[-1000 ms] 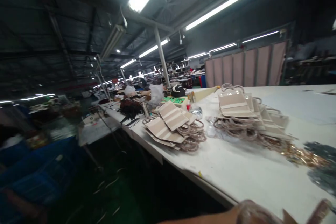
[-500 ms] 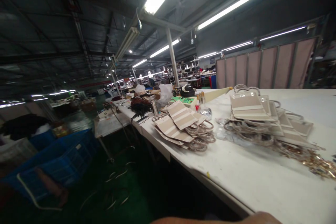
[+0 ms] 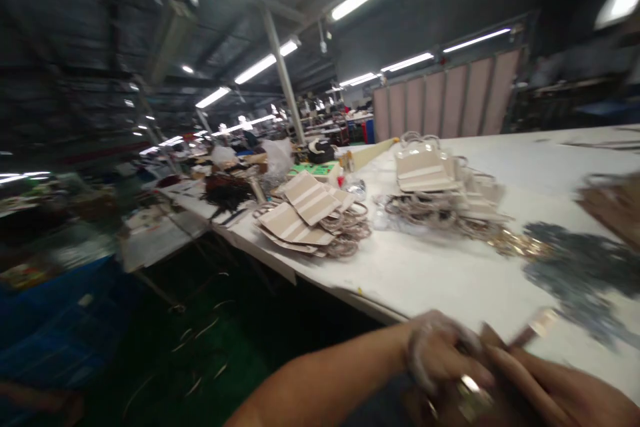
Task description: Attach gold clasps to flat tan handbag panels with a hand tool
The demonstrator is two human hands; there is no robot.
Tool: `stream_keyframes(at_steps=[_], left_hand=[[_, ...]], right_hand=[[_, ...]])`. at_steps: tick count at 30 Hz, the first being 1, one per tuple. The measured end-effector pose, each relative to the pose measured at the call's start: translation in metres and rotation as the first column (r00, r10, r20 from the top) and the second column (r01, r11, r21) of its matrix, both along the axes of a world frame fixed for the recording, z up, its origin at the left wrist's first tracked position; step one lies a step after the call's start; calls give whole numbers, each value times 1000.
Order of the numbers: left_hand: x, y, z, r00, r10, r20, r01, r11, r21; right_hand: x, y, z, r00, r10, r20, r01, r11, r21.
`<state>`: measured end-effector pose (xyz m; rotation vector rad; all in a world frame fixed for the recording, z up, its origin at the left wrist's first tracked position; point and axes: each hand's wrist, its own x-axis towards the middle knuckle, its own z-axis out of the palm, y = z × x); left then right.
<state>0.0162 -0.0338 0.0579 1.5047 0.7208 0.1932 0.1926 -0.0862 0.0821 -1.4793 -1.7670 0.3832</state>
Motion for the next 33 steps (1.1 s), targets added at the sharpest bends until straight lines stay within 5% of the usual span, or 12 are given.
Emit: stream_keyframes(at_steps=[4, 7, 14, 19, 23, 28, 33], left_hand=[[-4, 31, 38, 999, -32, 22, 32, 999, -8], [-8, 55, 51, 991, -117, 62, 120, 991, -62], [2, 62, 60, 963, -269, -3, 265, 950, -165], [4, 67, 57, 959, -277, 54, 282, 935, -214], [-11, 81, 37, 993, -28, 117, 69, 929, -363], [-41, 73, -9, 866, 487, 111, -348, 747, -566], [-42, 31, -32, 761, 606, 230, -569, 795, -210]], right_hand=[[54, -18, 13, 992, 125, 34, -112, 958, -263], [64, -14, 17, 998, 68, -10, -68, 972, -223], [49, -16, -8, 995, -21, 98, 27, 998, -61], [36, -12, -15, 1000, -11, -10, 9, 981, -195], [37, -7, -14, 971, -27, -237, -24, 977, -210], [51, 1, -24, 934, -196, -300, 114, 956, -269], [59, 8, -34, 904, -285, -320, 170, 924, -342]])
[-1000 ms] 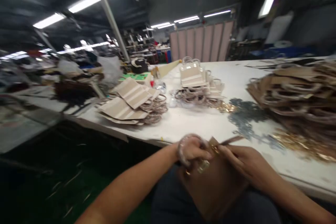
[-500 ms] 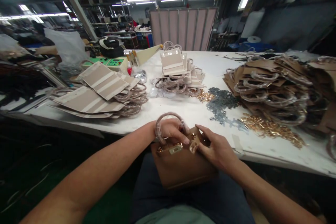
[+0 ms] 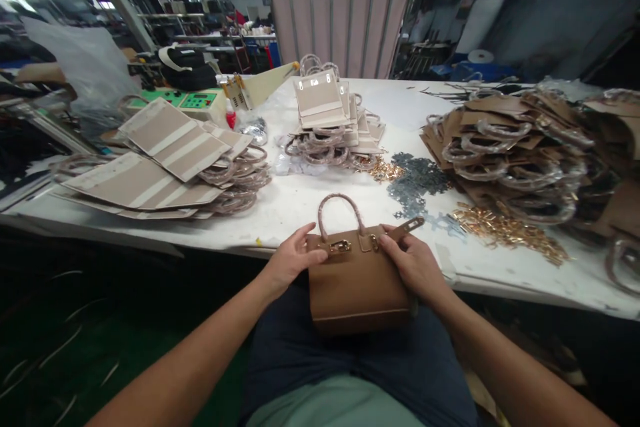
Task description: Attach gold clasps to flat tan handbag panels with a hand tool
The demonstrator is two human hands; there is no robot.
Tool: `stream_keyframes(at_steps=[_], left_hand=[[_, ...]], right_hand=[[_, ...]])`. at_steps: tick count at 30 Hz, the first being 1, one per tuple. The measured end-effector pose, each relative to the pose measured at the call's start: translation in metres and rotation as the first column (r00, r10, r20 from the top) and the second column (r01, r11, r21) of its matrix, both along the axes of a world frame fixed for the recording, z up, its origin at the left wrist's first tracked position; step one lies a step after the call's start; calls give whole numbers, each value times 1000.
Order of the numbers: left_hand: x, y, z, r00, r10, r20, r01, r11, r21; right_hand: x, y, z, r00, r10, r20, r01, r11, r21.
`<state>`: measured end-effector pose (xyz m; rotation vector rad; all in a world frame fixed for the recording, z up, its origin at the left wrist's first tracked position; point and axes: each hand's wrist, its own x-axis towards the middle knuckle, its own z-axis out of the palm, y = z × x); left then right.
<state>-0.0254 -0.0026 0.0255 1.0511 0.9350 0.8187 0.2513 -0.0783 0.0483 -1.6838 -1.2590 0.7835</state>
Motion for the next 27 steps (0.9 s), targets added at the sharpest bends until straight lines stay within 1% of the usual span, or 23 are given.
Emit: stream_keyframes(at_steps=[2, 4, 5, 9, 11, 13, 15, 17, 19, 27], left_hand=[[9, -9, -1, 987, 121, -103, -105, 983, 149], [18, -13, -1, 968, 224, -111, -197, 957, 213], [22, -14, -1, 964, 249, -88, -225, 949, 221], [31, -19, 2, 967, 253, 31, -254, 949, 185], [33, -23, 5, 951, 283, 125, -297, 949, 107], [34, -26, 9, 922, 320, 219, -325, 946, -14], [34, -29, 13, 911, 303, 281, -282, 953, -113], [34, -30, 16, 912, 257, 319, -216, 964, -157], [34, -31, 20, 910, 225, 347, -172, 969, -176], [33, -40, 39, 890, 192, 413, -109, 970, -216]], right_hand=[[-1, 2, -2, 1000, 10, -17, -11, 1000, -9], [-2, 3, -2, 999, 14, -34, -14, 1000, -18], [-2, 4, -3, 999, 6, -37, -7, 1000, -23], [2, 3, -4, 1000, -24, -2, 24, 999, -37], [5, 1, -5, 999, -27, 22, 28, 999, -32], [6, 0, -6, 999, -34, 39, 35, 999, -20], [7, -1, -8, 998, -35, 61, 36, 999, -7], [7, -1, -8, 995, -27, 91, 26, 1000, 15], [7, -2, -7, 993, -23, 120, 19, 999, 38], [11, -6, -6, 979, -40, 198, 20, 995, 100]])
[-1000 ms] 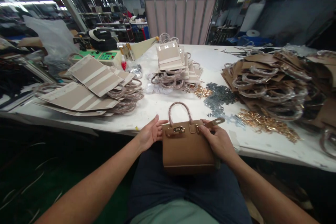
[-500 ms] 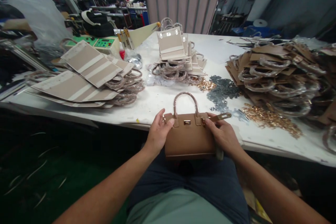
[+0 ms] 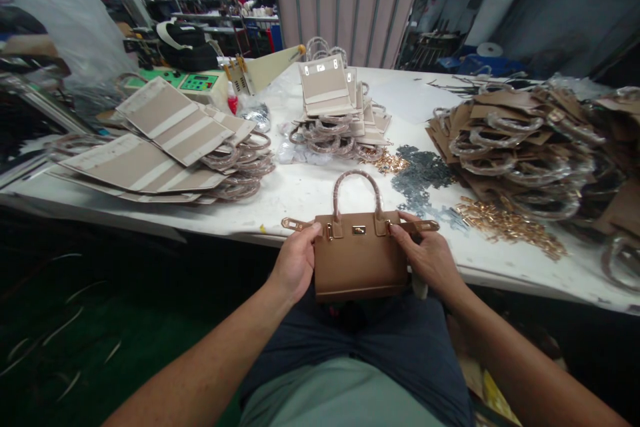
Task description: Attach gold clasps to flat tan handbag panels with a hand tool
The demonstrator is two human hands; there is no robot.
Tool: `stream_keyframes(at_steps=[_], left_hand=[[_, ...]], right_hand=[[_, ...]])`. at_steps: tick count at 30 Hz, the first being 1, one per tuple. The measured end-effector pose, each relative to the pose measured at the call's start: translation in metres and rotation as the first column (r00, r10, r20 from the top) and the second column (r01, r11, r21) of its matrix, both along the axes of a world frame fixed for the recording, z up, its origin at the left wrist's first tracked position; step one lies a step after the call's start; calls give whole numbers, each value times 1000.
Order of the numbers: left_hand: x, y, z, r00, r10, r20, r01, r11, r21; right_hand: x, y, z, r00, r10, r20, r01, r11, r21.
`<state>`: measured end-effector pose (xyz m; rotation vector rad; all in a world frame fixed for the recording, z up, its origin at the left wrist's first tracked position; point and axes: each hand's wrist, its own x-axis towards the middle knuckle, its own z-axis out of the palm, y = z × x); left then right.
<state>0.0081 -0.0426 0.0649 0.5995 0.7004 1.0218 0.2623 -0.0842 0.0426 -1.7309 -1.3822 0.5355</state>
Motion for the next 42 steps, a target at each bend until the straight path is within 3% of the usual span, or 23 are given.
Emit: stream_keyframes(at_steps=[3, 6, 8, 11, 13, 16, 20, 22, 23, 25, 28, 31, 32, 33, 34, 36, 37, 39, 42], left_hand=[[0, -3, 5, 999, 23, 39, -23, 1000, -9], [4, -6, 14, 991, 117, 60, -117, 993, 6], [10, -11, 26, 979, 184, 83, -189, 981, 47], [25, -27, 53, 976, 196, 96, -210, 963, 167], [36, -43, 72, 988, 132, 80, -148, 956, 254], [47, -69, 93, 999, -16, 47, -3, 919, 394], [55, -87, 105, 974, -226, 14, 183, 821, 541], [56, -86, 105, 971, -235, -30, 202, 755, 624], [55, -82, 104, 982, -179, -67, 177, 719, 673], [52, -70, 104, 991, 51, -127, 65, 641, 765], [42, -42, 108, 904, 415, -100, -132, 495, 859], [26, -17, 117, 847, 530, -40, -195, 380, 904], [20, -11, 118, 855, 517, -39, -190, 383, 904], [15, -7, 118, 881, 469, -62, -164, 426, 890], [10, -5, 114, 920, 378, -107, -111, 511, 853], [2, -4, 98, 980, 71, -183, 74, 728, 681], [0, -4, 85, 980, -92, -174, 175, 811, 559], [-3, -9, 50, 956, -281, -82, 292, 895, 337], [-3, -22, -11, 944, -327, -46, 330, 932, 146]], right_hand=[[4, -5, 4, 994, -12, 108, 1, 995, 98], [-1, -19, 15, 965, -78, 251, -4, 951, 309], [-14, -32, 25, 956, -93, 278, -35, 906, 422], [-44, -49, 40, 963, 35, 267, -160, 872, 462], [-63, -51, 50, 964, 136, 228, -226, 871, 436], [-77, -49, 67, 985, 130, 114, -168, 876, 452], [-65, -54, 96, 997, 43, 57, -64, 899, 434], [-51, -61, 111, 1000, 22, 23, -29, 900, 434], [-43, -64, 119, 1000, 27, -4, -22, 896, 444], [-23, -68, 135, 996, 70, -60, -35, 890, 454], [10, -70, 162, 973, 168, -156, -106, 933, 344], [36, -66, 187, 948, 222, -227, -170, 959, 228], [42, -64, 193, 943, 245, -227, -200, 959, 202], [47, -60, 197, 936, 274, -219, -239, 955, 173], [50, -56, 199, 928, 310, -208, -287, 949, 132], [53, -44, 195, 901, 384, -202, -390, 921, 8], [54, -37, 188, 884, 415, -215, -435, 899, -56], [53, -22, 168, 847, 460, -268, -511, 843, -170], [50, 2, 123, 774, 519, -362, -624, 719, -304]])
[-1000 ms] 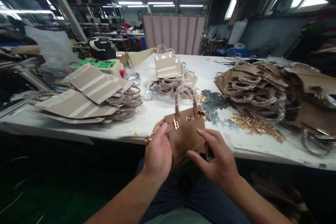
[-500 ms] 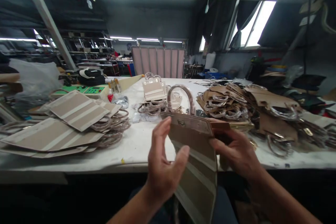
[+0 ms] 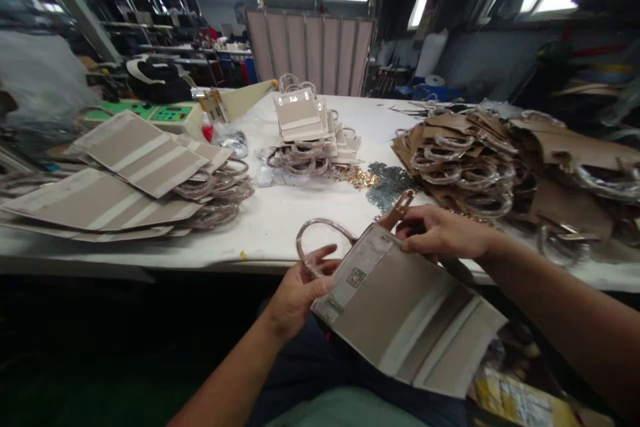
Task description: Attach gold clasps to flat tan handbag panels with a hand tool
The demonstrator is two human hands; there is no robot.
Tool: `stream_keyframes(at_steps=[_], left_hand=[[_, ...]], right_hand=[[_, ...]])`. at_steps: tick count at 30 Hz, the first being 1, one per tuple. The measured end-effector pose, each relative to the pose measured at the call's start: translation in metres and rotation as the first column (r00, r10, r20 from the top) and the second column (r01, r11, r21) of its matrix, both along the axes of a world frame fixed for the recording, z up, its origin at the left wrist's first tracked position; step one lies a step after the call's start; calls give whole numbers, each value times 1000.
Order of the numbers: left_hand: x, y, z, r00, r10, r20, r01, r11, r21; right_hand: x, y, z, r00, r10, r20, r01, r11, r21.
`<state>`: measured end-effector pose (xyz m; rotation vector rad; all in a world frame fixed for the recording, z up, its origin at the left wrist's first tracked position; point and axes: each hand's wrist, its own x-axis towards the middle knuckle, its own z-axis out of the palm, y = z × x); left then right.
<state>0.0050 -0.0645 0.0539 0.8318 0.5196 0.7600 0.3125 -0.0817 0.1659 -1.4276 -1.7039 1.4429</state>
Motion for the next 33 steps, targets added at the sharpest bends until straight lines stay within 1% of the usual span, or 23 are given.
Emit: stream_keyframes(at_steps=[2, 3, 5, 7, 12, 14, 16, 17, 18, 19, 20, 21, 22, 23, 24, 25, 26, 28, 30, 31, 33], left_hand=[[2, -10, -36, 995, -36, -91, 32, 998, -50], [3, -15, -50, 990, -50, -135, 40, 997, -73], [8, -19, -69, 981, -46, -189, 22, 991, -130], [16, -16, -78, 980, -6, -200, -29, 984, -174], [36, -8, -88, 970, 140, -199, -181, 962, -205], [42, -10, -92, 957, 189, -220, -239, 942, -235], [47, -14, -96, 941, 233, -244, -296, 917, -266], [49, -15, -97, 931, 258, -258, -327, 903, -279], [52, -16, -97, 920, 281, -273, -357, 888, -288], [55, -16, -96, 909, 303, -286, -385, 874, -296], [58, -15, -95, 898, 324, -298, -411, 860, -303], [61, -13, -93, 888, 344, -307, -435, 846, -310], [64, -12, -90, 879, 360, -313, -454, 832, -318], [67, -11, -88, 872, 372, -317, -469, 820, -327], [69, -11, -85, 868, 378, -321, -478, 810, -338], [71, -10, -83, 865, 380, -329, -485, 802, -349], [73, -10, -82, 861, 380, -338, -491, 795, -357], [78, -9, -82, 854, 381, -354, -500, 789, -358], [82, -9, -84, 847, 394, -358, -511, 790, -339], [82, -9, -84, 841, 400, -364, -519, 787, -334], [79, -11, -78, 836, 380, -395, -527, 756, -388]], right_hand=[[-2, 15, -31, 996, 88, 10, -87, 993, -86], [-2, 22, -45, 993, 118, 17, -115, 987, -112], [-2, 36, -67, 988, 149, 42, -142, 980, -137], [0, 51, -80, 983, 158, 88, -146, 981, -129], [2, 87, -101, 945, 149, 290, -137, 989, -61], [0, 95, -108, 939, 87, 332, -86, 996, -18], [-3, 94, -109, 929, -60, 365, 21, 994, 109], [-5, 90, -106, 913, -172, 370, 101, 974, 205], [-8, 83, -102, 889, -297, 348, 190, 932, 308], [-12, 76, -96, 863, -415, 287, 285, 870, 403], [-18, 67, -90, 836, -516, 185, 383, 791, 477], [-24, 58, -84, 805, -591, 45, 485, 701, 523], [-32, 49, -81, 769, -628, -118, 580, 609, 541], [-40, 42, -80, 730, -623, -280, 657, 527, 539], [-49, 36, -83, 695, -589, -413, 710, 469, 525], [-58, 32, -90, 670, -541, -508, 740, 438, 510], [-66, 29, -98, 656, -498, -567, 755, 430, 495], [-78, 24, -119, 646, -459, -610, 761, 447, 470], [-84, 20, -134, 630, -448, -634, 772, 444, 454], [-86, 17, -138, 622, -441, -647, 778, 434, 453], [-95, 16, -138, 622, -435, -650, 779, 427, 459]])
